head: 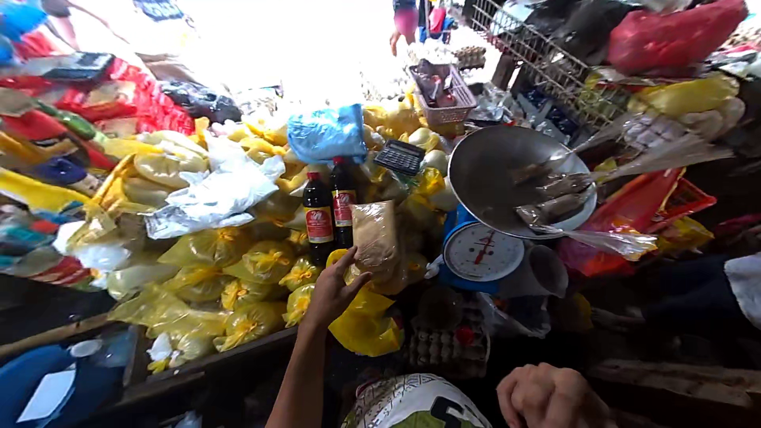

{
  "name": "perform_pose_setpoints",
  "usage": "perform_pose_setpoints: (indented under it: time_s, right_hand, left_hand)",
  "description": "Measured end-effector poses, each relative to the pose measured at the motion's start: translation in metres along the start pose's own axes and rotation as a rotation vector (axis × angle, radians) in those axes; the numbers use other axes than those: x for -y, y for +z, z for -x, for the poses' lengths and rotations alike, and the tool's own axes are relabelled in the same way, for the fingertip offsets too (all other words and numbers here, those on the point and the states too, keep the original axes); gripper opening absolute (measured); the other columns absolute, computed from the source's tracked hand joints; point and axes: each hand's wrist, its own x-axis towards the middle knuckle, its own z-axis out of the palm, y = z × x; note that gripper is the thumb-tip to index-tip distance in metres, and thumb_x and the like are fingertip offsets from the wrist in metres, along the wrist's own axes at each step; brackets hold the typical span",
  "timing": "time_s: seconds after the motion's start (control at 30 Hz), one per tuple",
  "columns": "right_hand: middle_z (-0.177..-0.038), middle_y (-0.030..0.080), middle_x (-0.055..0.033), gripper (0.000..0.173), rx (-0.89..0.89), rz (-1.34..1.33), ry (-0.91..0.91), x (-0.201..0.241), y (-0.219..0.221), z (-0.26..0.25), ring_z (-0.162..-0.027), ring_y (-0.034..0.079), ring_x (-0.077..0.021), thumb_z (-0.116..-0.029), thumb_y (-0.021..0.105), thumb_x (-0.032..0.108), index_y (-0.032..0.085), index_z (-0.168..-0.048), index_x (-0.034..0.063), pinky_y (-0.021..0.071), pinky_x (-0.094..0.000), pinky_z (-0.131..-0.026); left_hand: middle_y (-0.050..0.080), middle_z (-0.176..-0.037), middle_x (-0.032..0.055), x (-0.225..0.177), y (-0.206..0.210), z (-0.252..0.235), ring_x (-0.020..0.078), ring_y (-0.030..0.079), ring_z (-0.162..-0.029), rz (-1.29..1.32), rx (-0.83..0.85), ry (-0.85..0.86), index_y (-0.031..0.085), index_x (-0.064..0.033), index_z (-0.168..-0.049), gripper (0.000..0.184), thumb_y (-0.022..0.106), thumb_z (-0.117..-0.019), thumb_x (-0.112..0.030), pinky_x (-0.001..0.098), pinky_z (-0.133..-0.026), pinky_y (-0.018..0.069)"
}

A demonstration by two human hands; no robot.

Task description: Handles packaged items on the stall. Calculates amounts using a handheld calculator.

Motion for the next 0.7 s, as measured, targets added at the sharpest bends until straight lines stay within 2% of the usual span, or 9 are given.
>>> perform_pose_setpoints:
  time_s: [0.07,0.13,0.23,0.3,0.37,0.47,0.57,0.63,0.7]
  right_hand:
    - [-0.077,0.069,-0.0010,0.039,0.008,0.055,0.098,-0.017,-0.001,-0.016,-0.067,0.064,-0.0105,-0.1012,0.060,0.046,0.074,-0.109,0.0103,0.0585,-0.0339,-0.072]
    - [-0.086,0.074,-0.0040,0.034,-0.012,0.176,0.203,-0.036,-0.003,-0.040,-0.070,0.067,-0.0090,-0.1023,0.062,0.040,0.074,-0.117,0.0112,0.0599,-0.0278,-0.068]
    - [-0.088,0.073,-0.0043,0.027,-0.010,0.385,0.368,-0.068,-0.011,-0.090,-0.071,0.066,-0.0089,-0.1029,0.062,0.026,0.075,-0.112,0.0043,0.0582,-0.0266,-0.063]
    - [-0.087,0.073,-0.0036,0.025,-0.030,0.524,0.460,-0.088,-0.022,-0.132,-0.071,0.067,-0.0096,-0.1032,0.059,0.022,0.074,-0.109,0.0026,0.0585,-0.0283,-0.064]
    - [-0.088,0.074,-0.0030,0.024,-0.109,0.690,0.508,-0.109,-0.038,-0.178,-0.076,0.069,-0.0104,-0.1024,0.061,0.024,0.075,-0.106,0.0045,0.0609,-0.0315,-0.072]
    - [-0.091,0.074,-0.0039,0.020,-0.303,0.953,0.468,-0.147,-0.078,-0.246,-0.080,0.071,-0.0142,-0.1002,0.065,0.025,0.076,-0.105,0.0093,0.0619,-0.0394,-0.077]
    - [-0.106,0.074,-0.0054,0.024,-0.511,1.262,0.414,-0.176,-0.128,-0.306,-0.095,0.072,-0.0197,-0.0971,0.062,0.020,0.074,-0.118,0.0149,0.0599,-0.0467,-0.086]
    - [-0.126,0.068,-0.0108,0.040,-0.571,1.493,0.426,-0.188,-0.157,-0.332,-0.115,0.067,-0.0290,-0.0914,0.061,0.011,0.069,-0.130,0.0173,0.0564,-0.0545,-0.093]
    - [-0.141,0.059,-0.0173,0.056,-0.539,1.627,0.459,-0.200,-0.182,-0.347,-0.130,0.056,-0.0391,-0.0843,0.071,0.007,0.063,-0.140,0.0142,0.0486,-0.0627,-0.104]
  left_hand:
    - [0.065,-0.135,0.0087,0.007,-0.005,0.013,0.0162,0.066,-0.119,0.113,-0.037,-0.010,0.059,-0.0105,-0.143,0.056,0.066,-0.0976,-0.042,0.0410,-0.103,0.0548]
    - [0.068,-0.131,0.0069,0.015,-0.010,0.025,0.0145,0.069,-0.110,0.214,-0.040,-0.035,0.061,-0.0089,-0.140,0.049,0.065,-0.0996,-0.036,0.0378,-0.095,0.0595]
    - [0.072,-0.120,0.0025,0.026,-0.011,0.044,0.0127,0.073,-0.084,0.269,-0.021,-0.069,0.064,-0.0113,-0.136,0.041,0.063,-0.1013,-0.033,0.0335,-0.072,0.0643]
    - [0.074,-0.117,0.0006,0.031,-0.010,0.057,0.0115,0.072,-0.081,0.287,-0.003,-0.086,0.065,-0.0118,-0.136,0.041,0.062,-0.1014,-0.033,0.0319,-0.067,0.0625]
    - [0.075,-0.114,0.0000,0.035,-0.008,0.070,0.0114,0.071,-0.078,0.338,0.010,-0.104,0.065,-0.0113,-0.135,0.040,0.063,-0.1012,-0.032,0.0305,-0.064,0.0609]
    - [0.076,-0.111,0.0024,0.037,-0.004,0.087,0.0143,0.071,-0.076,0.464,0.031,-0.140,0.066,-0.0099,-0.134,0.039,0.064,-0.1010,-0.030,0.0308,-0.061,0.0606]
    - [0.076,-0.107,0.0054,0.044,0.001,0.096,0.0164,0.070,-0.071,0.561,0.071,-0.174,0.068,-0.0089,-0.132,0.038,0.064,-0.1004,-0.028,0.0318,-0.059,0.0597]
    - [0.076,-0.106,0.0058,0.048,-0.001,0.099,0.0160,0.070,-0.070,0.602,0.114,-0.213,0.067,-0.0097,-0.133,0.037,0.065,-0.1002,-0.027,0.0319,-0.058,0.0594]
    - [0.076,-0.106,0.0049,0.052,-0.008,0.098,0.0149,0.069,-0.070,0.619,0.159,-0.262,0.068,-0.0115,-0.133,0.036,0.065,-0.1004,-0.027,0.0322,-0.058,0.0593]
